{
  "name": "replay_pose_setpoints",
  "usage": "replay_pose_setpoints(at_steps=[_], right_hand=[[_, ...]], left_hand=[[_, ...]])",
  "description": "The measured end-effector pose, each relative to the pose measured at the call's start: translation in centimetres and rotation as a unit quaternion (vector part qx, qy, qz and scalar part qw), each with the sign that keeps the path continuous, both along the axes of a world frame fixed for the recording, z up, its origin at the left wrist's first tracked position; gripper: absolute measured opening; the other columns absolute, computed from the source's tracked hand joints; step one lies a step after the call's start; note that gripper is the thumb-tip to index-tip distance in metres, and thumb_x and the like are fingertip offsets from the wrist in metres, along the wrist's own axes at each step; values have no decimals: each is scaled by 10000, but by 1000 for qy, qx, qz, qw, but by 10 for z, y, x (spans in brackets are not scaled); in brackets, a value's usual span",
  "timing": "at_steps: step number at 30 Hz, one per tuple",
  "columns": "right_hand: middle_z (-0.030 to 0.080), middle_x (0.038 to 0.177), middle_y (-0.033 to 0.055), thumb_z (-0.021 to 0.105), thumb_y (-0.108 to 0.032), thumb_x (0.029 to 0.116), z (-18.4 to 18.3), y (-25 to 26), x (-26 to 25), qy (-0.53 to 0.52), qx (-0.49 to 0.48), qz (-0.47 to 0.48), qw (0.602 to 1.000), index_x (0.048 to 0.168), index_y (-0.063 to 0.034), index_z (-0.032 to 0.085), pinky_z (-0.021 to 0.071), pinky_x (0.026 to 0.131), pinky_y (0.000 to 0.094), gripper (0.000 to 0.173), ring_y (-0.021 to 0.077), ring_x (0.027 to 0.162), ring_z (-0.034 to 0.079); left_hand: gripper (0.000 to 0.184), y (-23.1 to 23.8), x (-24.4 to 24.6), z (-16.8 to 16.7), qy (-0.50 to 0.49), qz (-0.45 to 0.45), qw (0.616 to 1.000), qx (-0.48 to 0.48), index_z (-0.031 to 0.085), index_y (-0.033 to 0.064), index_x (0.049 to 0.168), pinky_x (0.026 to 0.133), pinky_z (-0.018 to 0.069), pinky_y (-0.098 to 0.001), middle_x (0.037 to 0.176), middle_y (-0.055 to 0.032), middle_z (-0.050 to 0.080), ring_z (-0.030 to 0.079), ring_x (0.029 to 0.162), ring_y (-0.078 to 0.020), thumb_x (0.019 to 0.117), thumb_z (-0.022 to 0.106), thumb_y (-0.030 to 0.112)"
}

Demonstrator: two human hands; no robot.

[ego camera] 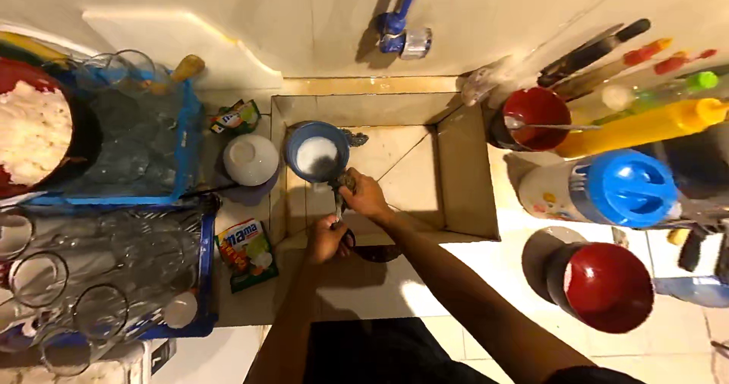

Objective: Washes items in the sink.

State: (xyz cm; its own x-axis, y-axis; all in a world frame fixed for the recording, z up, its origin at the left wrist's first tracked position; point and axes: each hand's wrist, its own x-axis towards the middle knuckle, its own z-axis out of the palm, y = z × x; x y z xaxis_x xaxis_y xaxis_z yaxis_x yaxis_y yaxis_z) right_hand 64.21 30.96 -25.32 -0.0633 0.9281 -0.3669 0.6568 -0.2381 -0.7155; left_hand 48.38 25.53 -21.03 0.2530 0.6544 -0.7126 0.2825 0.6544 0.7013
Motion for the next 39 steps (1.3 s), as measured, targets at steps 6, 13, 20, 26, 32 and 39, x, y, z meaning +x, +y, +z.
replay_pose_setpoints(at_steps=[6, 13, 20, 26, 32, 39], right_hand=[[704, 1050, 219, 619, -261, 1002, 26, -27, 40, 43, 70, -176, 981, 1343, -50, 585, 556, 812, 628, 403, 379, 948, 702], [638, 1216, 257, 782, -209, 894, 11, -39, 54, 8, 34, -128, 991, 1327, -31, 605, 535, 903, 623, 501, 424, 1075, 656], [692, 1077, 244, 756, -255, 919, 31, -38, 92, -32, 61, -147, 987, 1315, -52, 618, 537, 837, 665, 467, 439, 987, 683], [668, 1209, 257, 696, -241, 963, -1, -30, 124, 16, -9, -190, 982, 1374, -61, 591, 521, 912, 671, 460, 446, 1080, 667], [649, 1202, 134, 607, -259, 1044, 22, -79, 126, 415, -158, -276, 853, 1472, -96, 437, 606, 803, 375, 489, 211, 945, 691], [688, 1011, 121, 605, -254, 1045, 6, -78, 109, 409, -60, -356, 838, 1248, 11, 628, 566, 835, 355, 335, 160, 882, 661]], left_hand=[[256, 15, 17, -1, 19, -17, 1000, 1, 601, -51, 1156, 531, 588, -294, 755, -99, 687, 659, 542, -154, 1065, 558, 185], [241, 4, 54, -2, 3, -127, 992, -1, 589, -35, 1163, 504, 566, -285, 740, -86, 668, 629, 509, -141, 1062, 562, 183], [244, -2, 66, 2, -10, -108, 994, -3, 577, -48, 1183, 495, 561, -278, 726, -90, 679, 633, 507, -145, 1072, 538, 166], [207, -8, 83, 3, -44, -128, 991, 8, 574, -40, 1136, 487, 558, -271, 712, -85, 681, 631, 494, -143, 1074, 527, 152], [200, 4, 94, 1, -105, -107, 989, -1, 576, -42, 1161, 472, 555, -267, 706, -88, 673, 631, 494, -144, 1071, 522, 128], [218, -5, 126, 6, -106, -140, 984, -27, 569, -16, 1195, 443, 499, -227, 708, -70, 655, 577, 469, -106, 1071, 534, 160]])
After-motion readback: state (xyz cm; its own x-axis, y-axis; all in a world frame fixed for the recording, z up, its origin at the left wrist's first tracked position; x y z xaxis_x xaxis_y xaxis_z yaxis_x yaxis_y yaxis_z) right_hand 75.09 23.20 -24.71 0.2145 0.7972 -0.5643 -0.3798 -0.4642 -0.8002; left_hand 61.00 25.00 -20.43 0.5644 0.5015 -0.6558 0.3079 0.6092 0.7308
